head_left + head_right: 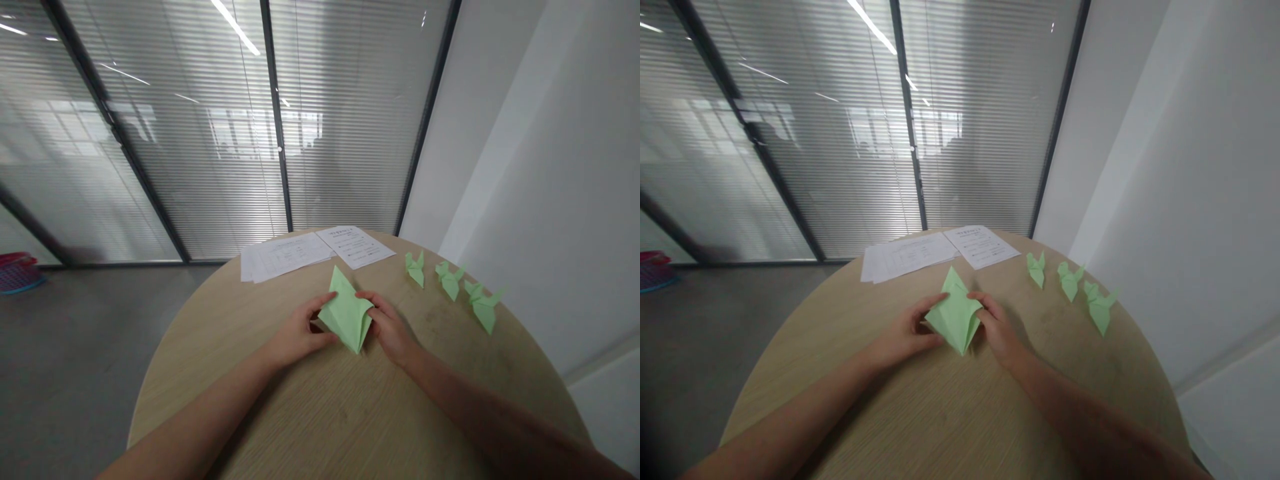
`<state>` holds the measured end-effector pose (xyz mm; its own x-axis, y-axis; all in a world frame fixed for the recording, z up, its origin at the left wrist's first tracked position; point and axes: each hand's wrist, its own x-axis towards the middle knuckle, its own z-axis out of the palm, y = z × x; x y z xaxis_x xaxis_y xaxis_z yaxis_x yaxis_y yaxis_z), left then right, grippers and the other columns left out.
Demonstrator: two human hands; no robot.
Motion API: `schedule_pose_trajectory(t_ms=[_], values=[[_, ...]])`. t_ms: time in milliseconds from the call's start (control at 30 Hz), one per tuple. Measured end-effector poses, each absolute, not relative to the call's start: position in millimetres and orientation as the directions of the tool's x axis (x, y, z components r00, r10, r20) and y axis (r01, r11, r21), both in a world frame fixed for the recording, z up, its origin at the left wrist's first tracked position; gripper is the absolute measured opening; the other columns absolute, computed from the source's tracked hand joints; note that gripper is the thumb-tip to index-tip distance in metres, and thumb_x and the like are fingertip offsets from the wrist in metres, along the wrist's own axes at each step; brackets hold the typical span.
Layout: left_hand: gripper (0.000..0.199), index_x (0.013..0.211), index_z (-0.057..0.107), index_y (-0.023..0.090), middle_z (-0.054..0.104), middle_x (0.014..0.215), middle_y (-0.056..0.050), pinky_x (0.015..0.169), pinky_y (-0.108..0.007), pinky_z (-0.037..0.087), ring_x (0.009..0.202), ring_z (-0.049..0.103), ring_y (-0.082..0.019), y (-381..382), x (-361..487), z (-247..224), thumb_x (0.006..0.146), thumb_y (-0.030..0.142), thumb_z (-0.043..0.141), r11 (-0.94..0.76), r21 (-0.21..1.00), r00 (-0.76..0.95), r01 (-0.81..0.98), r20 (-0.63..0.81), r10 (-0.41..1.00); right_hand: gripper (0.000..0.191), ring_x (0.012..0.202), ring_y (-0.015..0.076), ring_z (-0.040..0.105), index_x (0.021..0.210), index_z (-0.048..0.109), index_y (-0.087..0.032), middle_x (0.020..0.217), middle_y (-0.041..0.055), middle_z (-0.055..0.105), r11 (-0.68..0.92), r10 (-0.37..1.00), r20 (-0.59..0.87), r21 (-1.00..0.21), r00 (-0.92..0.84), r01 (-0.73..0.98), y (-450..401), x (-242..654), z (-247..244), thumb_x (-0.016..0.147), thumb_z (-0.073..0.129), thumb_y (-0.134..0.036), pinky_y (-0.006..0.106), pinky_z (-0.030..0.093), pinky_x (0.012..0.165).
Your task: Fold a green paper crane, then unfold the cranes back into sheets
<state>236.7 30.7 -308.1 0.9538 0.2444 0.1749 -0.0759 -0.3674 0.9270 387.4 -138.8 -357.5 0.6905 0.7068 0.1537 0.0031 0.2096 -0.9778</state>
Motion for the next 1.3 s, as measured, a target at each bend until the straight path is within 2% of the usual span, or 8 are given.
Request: schedule_pose_trajectory(t_ms=[133,267,433,633,933,1033,1167,1300], values=[[0.078,0.144,0.057,0.024,0.059,0.143,-0.013,0.081,-0.037,0.058,0.11,0.064,-0.028,29.3,236.0,-306.9,0.07,0.024,0.082,-0.387,0.918,0.955,-0.086,0.186,0.231,0.034,0.085,0.0216,0.063,0.108,0.059,-0.028,0.105,0.0022,0.071,0.242,0.694,0.103,-0.965,0.713,-0.096,-139.1,382.5,-350.2,0.075,0.063,-0.033,0.03,0.05,0.069],[0.074,0.144,0.057,0.024,0.062,0.139,-0.013,0.081,-0.036,0.057,0.107,0.065,-0.026,30.1,236.7,-310.3,0.074,0.023,0.079,-0.37,0.923,0.95,-0.105,0.204,0.238,0.036,0.08,0.0214,0.064,0.109,0.056,-0.028,0.108,0.0027,0.071,0.231,0.708,0.081,-0.965,0.702,-0.121,-138.5,380.5,-348.7,0.074,0.064,-0.032,0.029,0.049,0.063],[0.076,0.147,0.054,0.024,0.07,0.123,-0.011,0.085,-0.038,0.056,0.099,0.067,-0.023,33.0,238.2,-314.5,0.075,0.02,0.078,-0.327,0.94,0.956,-0.098,0.18,0.231,0.034,0.083,0.0219,0.065,0.111,0.059,-0.03,0.102,0.0024,0.07,0.24,0.695,0.093,-0.965,0.713,-0.108,-137.4,384.1,-354.8,0.079,0.066,-0.039,0.029,0.05,0.064],[0.074,0.147,0.053,0.019,0.072,0.117,-0.008,0.086,-0.036,0.056,0.093,0.069,-0.021,29.3,238.0,-312.4,0.076,0.015,0.07,-0.297,0.949,0.953,-0.101,0.178,0.246,0.03,0.08,0.0208,0.064,0.103,0.061,-0.029,0.092,0.001,0.069,0.202,0.729,0.118,-0.978,0.674,-0.047,-137.7,383.9,-354.8,0.074,0.069,-0.031,0.031,0.051,0.068],[0.065,0.135,0.065,0.018,0.071,0.13,-0.013,0.089,-0.039,0.057,0.103,0.069,-0.027,28.0,239.2,-309.5,0.07,0.01,0.068,-0.372,0.915,0.916,-0.155,0.274,0.292,0.031,0.071,0.0171,0.058,0.1,0.054,-0.028,0.081,-0.0036,0.063,0.215,0.721,0.157,-0.977,0.675,-0.003,-138.9,383.8,-355.6,0.074,0.069,-0.028,0.027,0.044,0.064],[0.056,0.132,0.067,0.019,0.068,0.135,-0.014,0.09,-0.04,0.058,0.109,0.068,-0.028,27.3,238.4,-308.1,0.076,0.016,0.068,-0.423,0.89,0.903,-0.172,0.314,0.294,0.028,0.069,0.0163,0.056,0.099,0.053,-0.028,0.081,-0.0039,0.06,0.234,0.724,0.167,-0.972,0.67,-0.011,-139.7,385.3,-356.7,0.077,0.069,-0.032,0.026,0.042,0.062],[0.046,0.131,0.068,0.02,0.068,0.135,-0.014,0.089,-0.041,0.059,0.115,0.066,-0.028,27.9,239.4,-310.6,0.086,0.03,0.066,-0.428,0.89,0.902,-0.159,0.307,0.304,0.023,0.067,0.0157,0.053,0.096,0.055,-0.026,0.078,-0.0033,0.056,0.168,0.709,0.217,-0.976,0.671,0.137,-140.1,385.1,-354.1,0.083,0.069,-0.038,0.026,0.04,0.062],[0.041,0.126,0.071,0.02,0.072,0.127,-0.013,0.081,-0.04,0.06,0.103,0.07,-0.027,26.4,242.4,-313.2,0.088,0.034,0.064,-0.39,0.913,0.891,-0.117,0.271,0.365,0.021,0.066,0.0151,0.054,0.097,0.055,-0.024,0.081,-0.0024,0.059,0.119,0.701,0.254,-0.963,0.666,0.242,-139.3,379.8,-350.2,0.086,0.065,-0.039,0.025,0.041,0.06]])
